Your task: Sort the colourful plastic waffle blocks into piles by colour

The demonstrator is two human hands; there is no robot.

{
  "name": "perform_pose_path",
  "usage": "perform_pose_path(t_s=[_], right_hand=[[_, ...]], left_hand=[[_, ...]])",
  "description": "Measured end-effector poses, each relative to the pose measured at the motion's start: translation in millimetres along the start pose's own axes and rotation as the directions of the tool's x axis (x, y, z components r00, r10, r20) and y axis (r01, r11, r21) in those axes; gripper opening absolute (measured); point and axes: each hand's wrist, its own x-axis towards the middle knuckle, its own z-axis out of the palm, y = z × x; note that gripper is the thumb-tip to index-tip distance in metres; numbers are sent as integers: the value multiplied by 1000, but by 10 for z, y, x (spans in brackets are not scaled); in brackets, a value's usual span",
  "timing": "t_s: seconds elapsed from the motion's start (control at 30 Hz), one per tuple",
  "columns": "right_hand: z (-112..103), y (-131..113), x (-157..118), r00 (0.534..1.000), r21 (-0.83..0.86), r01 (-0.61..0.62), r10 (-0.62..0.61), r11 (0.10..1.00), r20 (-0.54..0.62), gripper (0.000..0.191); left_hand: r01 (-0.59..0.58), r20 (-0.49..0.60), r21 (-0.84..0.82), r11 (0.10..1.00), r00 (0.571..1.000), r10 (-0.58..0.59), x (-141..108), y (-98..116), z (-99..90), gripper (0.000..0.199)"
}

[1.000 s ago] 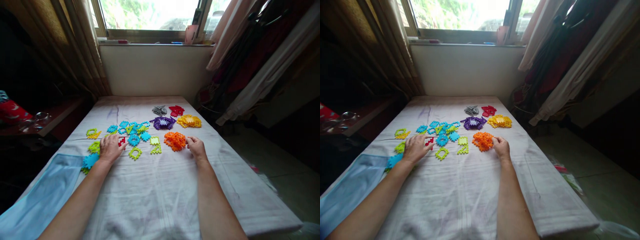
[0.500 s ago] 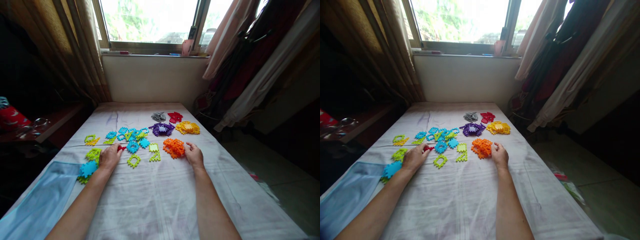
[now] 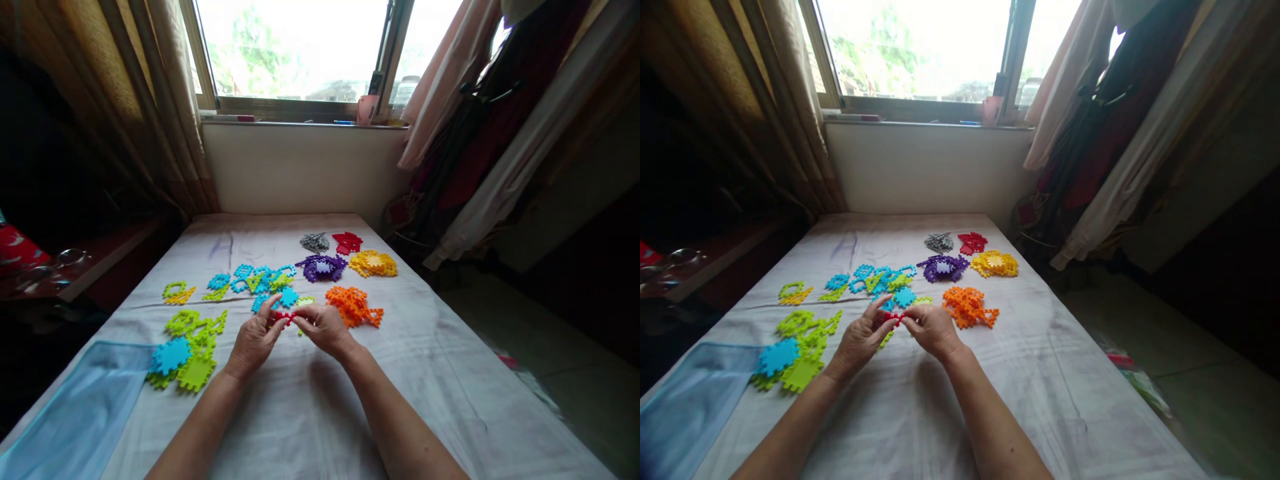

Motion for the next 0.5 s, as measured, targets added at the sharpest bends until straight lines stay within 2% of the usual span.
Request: perform_pose_path(t_s=[0.07,0.13,0.23,0.33,0.43,0.5], right_hand=[[-6,-3,39,998,43,-1,-2,999,65,16],[-102,51,94,997,124,-38,28,992,78,18],[-391,236,258,989,269,-121,139,956,-51,25],[-729,530,533,926,321,-198,284,926,-250,28],[-964,865,863,836,238,-391,451,889,-311,22],[-1053,1066,1081,790,178,-474,505,863,-347,18]], left_hand=[[-18,2,-4,1000,1000,18,-6,-20,8,48],[-38,-9,1,999,999,38,-19,-73,-12,51],[-88,-103,69,994,990,95,-57,-191,-73,46],[-103,-235,168,980,962,141,-89,-322,-130,35],[-84,-296,203,976,945,143,-87,-415,-148,33],[-64,-302,194,979,946,122,-73,-444,-146,32]])
